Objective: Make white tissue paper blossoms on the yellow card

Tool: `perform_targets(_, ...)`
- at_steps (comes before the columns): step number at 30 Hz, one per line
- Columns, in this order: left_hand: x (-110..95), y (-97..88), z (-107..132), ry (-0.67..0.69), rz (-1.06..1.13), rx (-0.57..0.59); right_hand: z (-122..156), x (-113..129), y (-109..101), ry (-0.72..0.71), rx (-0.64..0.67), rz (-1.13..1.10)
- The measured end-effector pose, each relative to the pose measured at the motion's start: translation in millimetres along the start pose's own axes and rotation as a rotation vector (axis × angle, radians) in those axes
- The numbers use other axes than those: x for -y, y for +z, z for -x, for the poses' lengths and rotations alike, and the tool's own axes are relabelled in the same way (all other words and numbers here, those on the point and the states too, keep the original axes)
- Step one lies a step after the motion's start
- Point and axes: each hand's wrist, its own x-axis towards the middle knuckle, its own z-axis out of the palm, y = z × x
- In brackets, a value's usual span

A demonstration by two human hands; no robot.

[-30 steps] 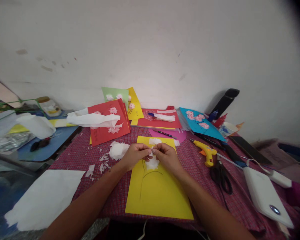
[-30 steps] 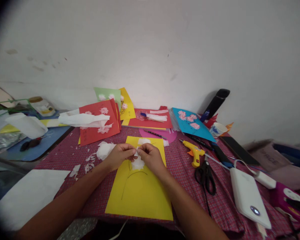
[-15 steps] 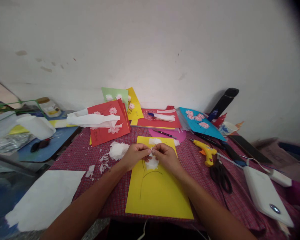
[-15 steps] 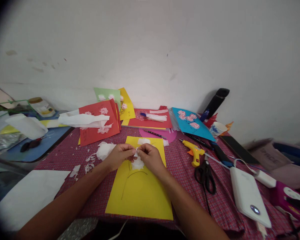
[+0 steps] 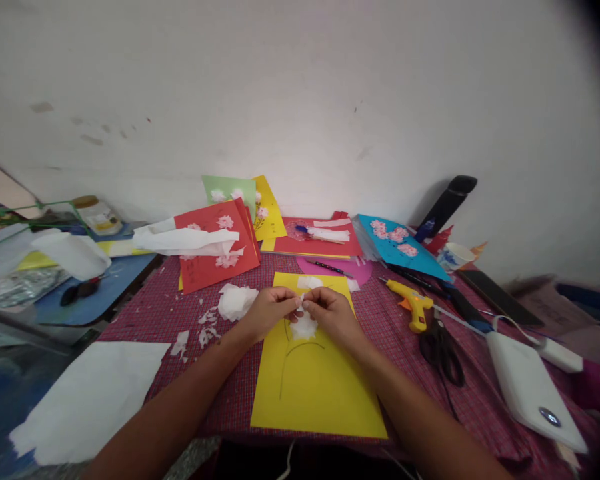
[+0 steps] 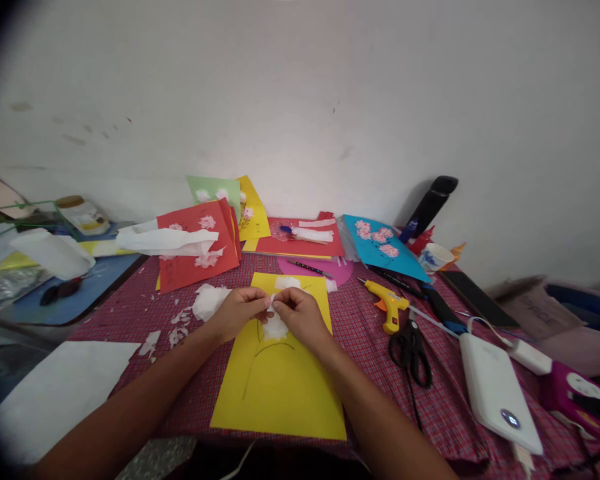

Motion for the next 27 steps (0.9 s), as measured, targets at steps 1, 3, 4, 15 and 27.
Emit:
perform_targets(1, 0, 0.3, 0, 0.011, -0.02, -0.01, 0, 1, 0, 0.002, 0.011, -0.005)
perform_targets(3, -1, 1.1, 0, 0.048, -0.09, -0.027, 1, 4, -1, 0.006, 0.036, -0.008)
perform_targets(4, -2, 1.6, 1, 0.073, -0.139, -0.03, 1, 5, -1, 0.008, 0.042, -0.003)
perform_targets(15, 0, 0.8, 0, 0.144, -0.181, -0.11, -2, 0, -3, 0.077, -0.026, -0.022)
perform_targets(27, 1, -6.9, -9, 0.015, 0.302, -0.318, -5, 4, -16, 0.029, -0.207, 0.0)
